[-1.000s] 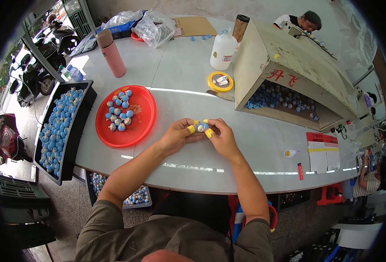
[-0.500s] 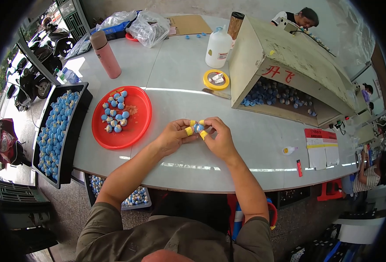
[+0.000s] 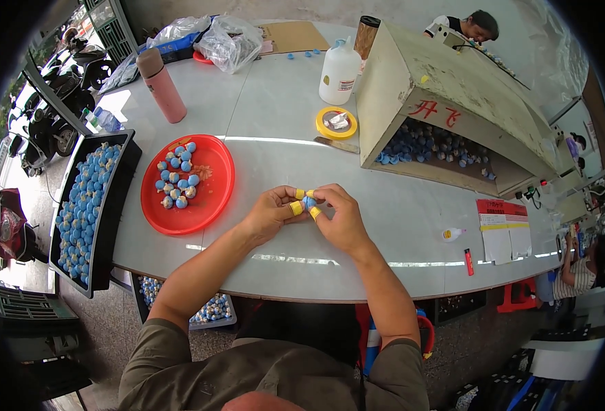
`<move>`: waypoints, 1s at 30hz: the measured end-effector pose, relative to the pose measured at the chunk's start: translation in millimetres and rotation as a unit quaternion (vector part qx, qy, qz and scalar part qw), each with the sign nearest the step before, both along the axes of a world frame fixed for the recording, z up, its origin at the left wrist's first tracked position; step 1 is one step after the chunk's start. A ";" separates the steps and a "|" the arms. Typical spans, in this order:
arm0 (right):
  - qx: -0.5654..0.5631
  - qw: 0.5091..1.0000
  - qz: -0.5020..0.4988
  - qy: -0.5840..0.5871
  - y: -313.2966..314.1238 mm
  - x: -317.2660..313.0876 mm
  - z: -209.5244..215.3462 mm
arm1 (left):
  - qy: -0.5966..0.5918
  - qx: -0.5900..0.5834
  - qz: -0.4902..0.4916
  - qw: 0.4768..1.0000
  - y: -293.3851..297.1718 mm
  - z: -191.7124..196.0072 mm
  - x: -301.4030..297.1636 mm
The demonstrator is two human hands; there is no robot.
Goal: The person assembles small spherical plastic toy components by applying adhesive from a bottle to the plastic parts and joining the halves by hand.
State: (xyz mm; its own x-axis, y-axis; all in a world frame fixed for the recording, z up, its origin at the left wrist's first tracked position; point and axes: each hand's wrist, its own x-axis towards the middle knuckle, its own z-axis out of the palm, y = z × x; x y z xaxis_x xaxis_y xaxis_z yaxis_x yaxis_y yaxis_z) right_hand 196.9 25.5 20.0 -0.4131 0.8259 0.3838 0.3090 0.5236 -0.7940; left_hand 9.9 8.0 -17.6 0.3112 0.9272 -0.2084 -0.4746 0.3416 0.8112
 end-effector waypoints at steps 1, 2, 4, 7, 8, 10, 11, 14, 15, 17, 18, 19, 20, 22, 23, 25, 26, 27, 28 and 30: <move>-0.004 1.000 0.002 -0.005 0.5 0.5 0.1 | 0.000 -0.001 0.000 1.000 -0.3 -0.1 0.4; -0.007 1.000 0.003 -0.009 0.9 0.9 0.3 | 0.010 0.008 0.005 1.000 -0.6 -0.3 0.8; -0.015 1.000 0.004 -0.012 0.7 1.4 2.2 | 0.020 0.016 0.010 1.000 -0.8 -1.3 1.6; -0.023 1.000 0.005 -0.009 0.4 1.3 0.7 | 0.018 0.043 0.008 0.999 -1.4 -2.7 1.5; -0.024 1.000 0.005 -0.004 0.4 1.0 -0.6 | 0.020 0.048 0.008 0.999 -1.6 -2.8 1.2; -0.026 1.000 0.009 -0.006 0.8 0.6 -3.0 | 0.023 0.052 0.008 0.998 -1.9 -4.7 -0.1; -0.027 1.000 0.012 -0.009 1.2 0.1 -4.3 | 0.026 0.055 0.009 0.998 -1.7 -6.8 -1.1; -0.007 1.000 0.022 0.015 3.7 0.0 -8.0 | 0.030 0.045 0.000 0.999 -1.4 -4.5 -3.7; -0.007 1.000 0.022 0.016 4.7 -0.4 -8.6 | 0.030 0.031 -0.010 0.999 -2.1 -1.8 -4.7; -0.069 0.996 0.032 0.038 6.6 0.2 -8.8 | 0.025 0.013 -0.005 1.000 -4.2 5.8 -4.2; -0.066 0.997 0.028 0.038 7.1 2.4 -9.2 | 0.019 -0.002 -0.002 1.000 -3.6 10.1 -2.6; -0.111 0.993 0.029 0.035 7.8 6.2 -11.0 | 0.018 0.001 -0.008 1.000 -2.7 13.0 0.1; -0.154 0.987 0.027 0.033 8.4 11.8 -12.3 | 0.026 -0.007 -0.010 1.000 -2.0 15.6 4.0; -0.189 0.980 0.010 0.055 7.8 13.3 -12.7 | 0.032 -0.004 -0.031 0.999 0.0 19.6 8.9; -0.228 0.971 0.001 0.079 7.5 13.1 -14.1 | 0.031 -0.026 -0.041 0.998 -0.9 19.2 7.3; -0.187 0.981 -0.018 0.039 8.0 -1.4 -19.7 | 0.051 -0.049 -0.041 0.997 -5.4 22.2 -1.3; -0.190 0.981 -0.024 0.036 3.9 -8.9 -21.4 | 0.050 -0.044 -0.043 0.997 -9.0 18.7 -6.4; -0.181 0.981 -0.014 0.061 4.2 -11.2 -27.6 | 0.060 -0.047 -0.037 0.996 -8.5 16.9 -7.5; -0.172 0.981 0.004 0.088 5.6 -14.1 -32.5 | 0.072 -0.050 -0.023 0.996 -8.7 15.9 -9.6; -0.164 0.980 0.006 0.112 8.1 -15.2 -38.8 | 0.051 -0.037 -0.004 0.998 -8.5 13.2 -7.9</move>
